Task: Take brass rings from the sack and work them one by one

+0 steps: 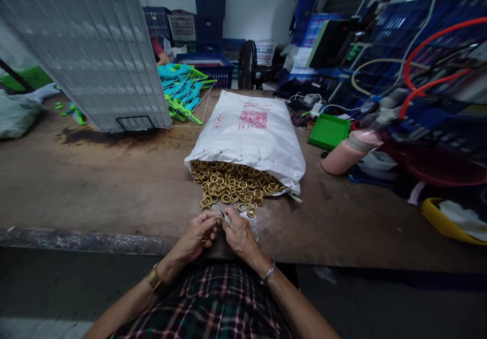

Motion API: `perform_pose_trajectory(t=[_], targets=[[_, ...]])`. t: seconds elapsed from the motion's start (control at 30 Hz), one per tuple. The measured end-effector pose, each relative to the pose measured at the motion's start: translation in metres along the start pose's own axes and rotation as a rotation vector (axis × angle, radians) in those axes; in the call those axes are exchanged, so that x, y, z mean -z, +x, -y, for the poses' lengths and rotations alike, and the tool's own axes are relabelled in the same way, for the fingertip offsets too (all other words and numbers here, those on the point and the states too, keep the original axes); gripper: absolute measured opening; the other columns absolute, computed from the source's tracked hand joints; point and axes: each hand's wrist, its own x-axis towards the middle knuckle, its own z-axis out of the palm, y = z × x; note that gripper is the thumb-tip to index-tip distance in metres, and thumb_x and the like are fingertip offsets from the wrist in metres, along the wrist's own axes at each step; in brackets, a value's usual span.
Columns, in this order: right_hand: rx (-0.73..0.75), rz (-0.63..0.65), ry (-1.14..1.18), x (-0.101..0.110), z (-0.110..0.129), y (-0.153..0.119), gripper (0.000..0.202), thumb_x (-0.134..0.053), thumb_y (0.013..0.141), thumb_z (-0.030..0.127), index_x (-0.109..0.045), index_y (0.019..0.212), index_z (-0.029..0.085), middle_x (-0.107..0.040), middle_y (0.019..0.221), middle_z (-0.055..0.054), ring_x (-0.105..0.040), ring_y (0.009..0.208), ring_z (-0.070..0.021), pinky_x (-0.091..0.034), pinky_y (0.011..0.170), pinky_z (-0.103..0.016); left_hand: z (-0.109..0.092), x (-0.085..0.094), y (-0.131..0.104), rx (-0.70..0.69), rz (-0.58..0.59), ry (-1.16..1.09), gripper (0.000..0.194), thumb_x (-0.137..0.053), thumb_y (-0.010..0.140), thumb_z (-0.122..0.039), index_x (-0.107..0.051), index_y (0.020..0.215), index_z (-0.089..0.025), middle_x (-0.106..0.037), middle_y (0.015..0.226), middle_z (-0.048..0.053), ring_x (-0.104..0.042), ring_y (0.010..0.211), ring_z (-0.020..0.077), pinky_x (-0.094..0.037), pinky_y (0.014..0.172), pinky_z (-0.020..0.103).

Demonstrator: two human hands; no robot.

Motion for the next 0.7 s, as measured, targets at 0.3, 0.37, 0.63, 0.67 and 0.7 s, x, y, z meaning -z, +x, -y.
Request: perform_pose_trajectory(t=[0.3, 0.37, 0.63, 0.67, 0.7], targets=[[-0.289, 0.074, 0.289, -0.006, -0.007, 0.006, 0.037, -0.036, 0.084, 0.046, -0.048, 0.063, 0.018, -0.042, 0.047, 0.006, -0.039, 0.045, -0.0088, -0.031, 0.048, -0.020, 0.000, -0.004, -0.004, -0.121, -0.091, 0.338, 0.034, -0.055, 0.073, -0.050, -0.053, 0.073, -0.016, -0.045, 0.050, -0.006, -0.037, 0.040, 0.0046, -0.028, 0.037, 0.016], [-0.302, 0.096, 0.300, -0.008, -0.010, 0.006, 0.040, -0.036, 0.084, 0.047, -0.048, 0.059, 0.018, -0.040, 0.045, 0.006, -0.037, 0.044, -0.0085, -0.030, 0.047, -0.021, -0.001, -0.004, -0.005, -0.109, -0.073, 0.343, 0.034, -0.054, 0.073, -0.050, -0.054, 0.072, -0.016, -0.045, 0.051, -0.006, -0.036, 0.040, 0.0045, -0.028, 0.037, 0.016], [-0.234, 0.003, 0.215, -0.004, 0.001, 0.008, 0.022, -0.044, 0.075, 0.036, -0.049, 0.064, 0.018, -0.046, 0.055, 0.005, -0.042, 0.055, -0.0098, -0.034, 0.055, -0.022, 0.001, -0.004, -0.006, 0.005, 0.021, 0.204, 0.033, -0.056, 0.072, -0.049, -0.050, 0.075, -0.017, -0.046, 0.054, -0.006, -0.035, 0.038, 0.0033, -0.023, 0.035, 0.015], [-0.227, -0.010, 0.199, -0.004, 0.002, 0.008, 0.021, -0.044, 0.074, 0.035, -0.049, 0.064, 0.018, -0.046, 0.056, 0.005, -0.042, 0.056, -0.0100, -0.034, 0.056, -0.022, 0.001, -0.003, -0.006, 0.009, 0.020, 0.202, 0.033, -0.057, 0.071, -0.049, -0.049, 0.073, -0.017, -0.046, 0.053, -0.006, -0.034, 0.038, 0.0032, -0.022, 0.035, 0.015], [-0.221, -0.017, 0.188, -0.005, 0.003, 0.009, 0.020, -0.044, 0.074, 0.035, -0.050, 0.064, 0.018, -0.046, 0.056, 0.005, -0.042, 0.056, -0.0102, -0.034, 0.056, -0.022, 0.001, -0.003, -0.006, 0.010, 0.021, 0.199, 0.033, -0.057, 0.071, -0.049, -0.049, 0.072, -0.017, -0.045, 0.052, -0.006, -0.034, 0.038, 0.0031, -0.022, 0.035, 0.015]])
